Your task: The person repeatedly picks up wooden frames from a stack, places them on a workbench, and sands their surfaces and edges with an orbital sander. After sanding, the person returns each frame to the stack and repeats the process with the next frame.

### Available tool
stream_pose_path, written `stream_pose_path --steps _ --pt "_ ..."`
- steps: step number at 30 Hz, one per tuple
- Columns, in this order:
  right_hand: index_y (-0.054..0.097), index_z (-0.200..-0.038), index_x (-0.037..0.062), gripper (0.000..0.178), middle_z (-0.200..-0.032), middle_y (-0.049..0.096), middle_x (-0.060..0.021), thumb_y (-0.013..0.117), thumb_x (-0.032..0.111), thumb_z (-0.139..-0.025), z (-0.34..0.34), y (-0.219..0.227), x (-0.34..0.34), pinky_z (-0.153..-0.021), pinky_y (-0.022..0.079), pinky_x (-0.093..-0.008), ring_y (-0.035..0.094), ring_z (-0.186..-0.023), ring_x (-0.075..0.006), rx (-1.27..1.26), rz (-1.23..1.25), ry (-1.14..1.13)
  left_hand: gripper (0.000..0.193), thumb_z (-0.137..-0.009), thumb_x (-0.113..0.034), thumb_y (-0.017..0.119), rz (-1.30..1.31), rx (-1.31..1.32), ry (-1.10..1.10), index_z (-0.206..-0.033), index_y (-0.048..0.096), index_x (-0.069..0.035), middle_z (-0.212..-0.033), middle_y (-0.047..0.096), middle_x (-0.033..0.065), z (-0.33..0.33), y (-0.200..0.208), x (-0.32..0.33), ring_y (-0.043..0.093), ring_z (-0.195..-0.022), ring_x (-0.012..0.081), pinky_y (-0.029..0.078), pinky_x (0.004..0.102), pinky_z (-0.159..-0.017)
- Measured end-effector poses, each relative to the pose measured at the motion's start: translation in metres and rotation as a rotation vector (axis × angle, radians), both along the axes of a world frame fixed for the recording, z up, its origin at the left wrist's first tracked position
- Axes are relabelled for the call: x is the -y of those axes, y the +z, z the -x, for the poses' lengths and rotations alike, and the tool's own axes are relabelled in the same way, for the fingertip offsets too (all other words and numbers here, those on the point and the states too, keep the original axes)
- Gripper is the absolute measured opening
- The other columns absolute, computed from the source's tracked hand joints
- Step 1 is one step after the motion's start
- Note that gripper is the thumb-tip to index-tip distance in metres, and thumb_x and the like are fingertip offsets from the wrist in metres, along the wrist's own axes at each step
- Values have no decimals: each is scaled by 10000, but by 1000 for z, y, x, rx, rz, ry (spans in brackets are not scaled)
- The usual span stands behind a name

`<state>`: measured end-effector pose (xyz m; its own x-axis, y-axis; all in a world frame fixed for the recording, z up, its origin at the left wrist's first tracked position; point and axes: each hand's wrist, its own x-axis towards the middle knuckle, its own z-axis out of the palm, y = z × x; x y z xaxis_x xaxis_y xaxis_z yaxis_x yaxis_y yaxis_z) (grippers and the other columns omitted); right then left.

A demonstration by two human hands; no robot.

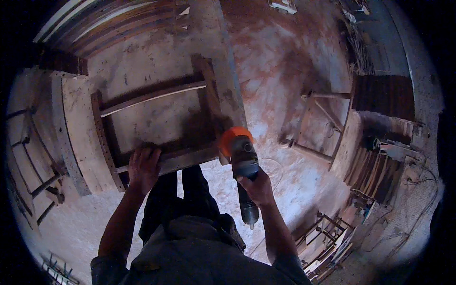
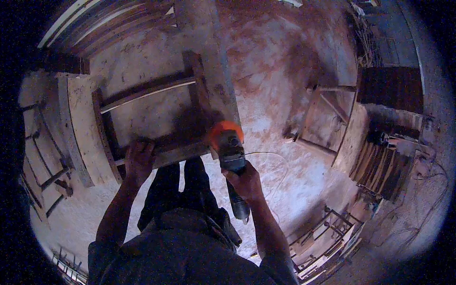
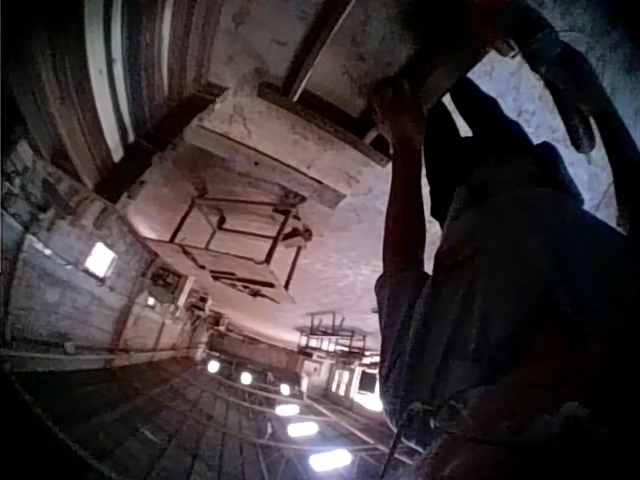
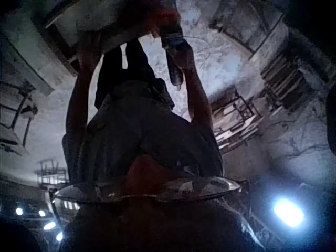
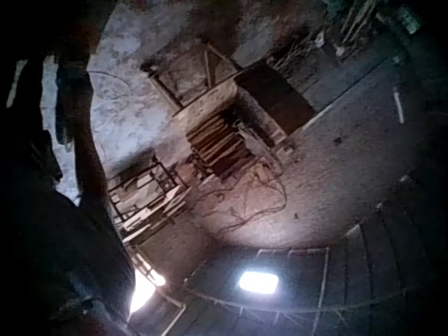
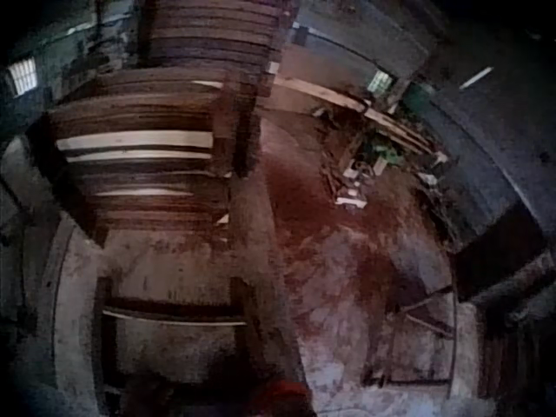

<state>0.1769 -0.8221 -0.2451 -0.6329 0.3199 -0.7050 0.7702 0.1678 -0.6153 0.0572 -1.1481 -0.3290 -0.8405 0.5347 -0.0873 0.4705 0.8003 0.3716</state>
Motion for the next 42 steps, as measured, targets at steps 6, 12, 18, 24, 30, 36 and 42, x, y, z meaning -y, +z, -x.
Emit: stream_pose_path --steps 6,12,18,24,30,36,42 --pt "626 -1116 10 472 -980 692 -77 769 343 -813 28 9 -2 -813 506 -324 622 -881 -159 -90 81 -26 463 -735 -141 742 -44 45 37 -1174 592 -133 -1169 569 135 6 6 -5 522 -1115 383 458 496 -914" --pt "632 -1105 16 400 -969 683 -52 742 287 -833 94 1 4 -779 505 -309 606 -852 -130 -150 134 -59 627 -759 -112 733 -61 114 290 -1344 510 -95 -1277 527 196 -22 8 45 464 -1218 399 399 496 -1024" --pt "641 -1061 1 430 -917 678 -48 730 351 -827 143 -18 4 -709 497 -307 593 -795 -115 -173 169 -51 614 -804 -123 709 22 -83 688 -1362 468 -33 -1270 514 229 -58 -1 97 459 -1214 415 391 507 -1025" --pt "638 -1066 15 451 -890 655 -35 730 391 -835 161 -22 -5 -668 493 -306 594 -758 -125 -125 22 14 483 -861 -150 642 -218 261 805 -1310 503 -38 -1194 550 213 -65 -2 103 542 -1099 403 448 490 -943" --pt "646 -1074 12 445 -903 665 -27 730 387 -848 163 -10 4 -706 484 -310 596 -802 -125 -112 70 -73 330 -868 -169 611 -408 397 896 -1187 583 -93 -1110 594 172 -49 2 97 566 -1041 391 471 494 -881" --pt "626 -1135 36 435 -902 644 -13 720 359 -859 168 -10 18 -723 479 -312 578 -807 -125 -111 -59 20 374 -853 -162 635 -214 196 798 -1208 556 -75 -1106 606 180 -64 -3 103 566 -1037 409 491 502 -852" --pt "635 -1153 25 482 -971 679 -66 724 368 -825 174 -6 90 -759 505 -345 634 -854 -179 -166 -61 193 569 -847 -255 687 -270 305 859 -1315 489 0 -1151 581 207 -88 -4 107 601 -1031 392 523 481 -823"
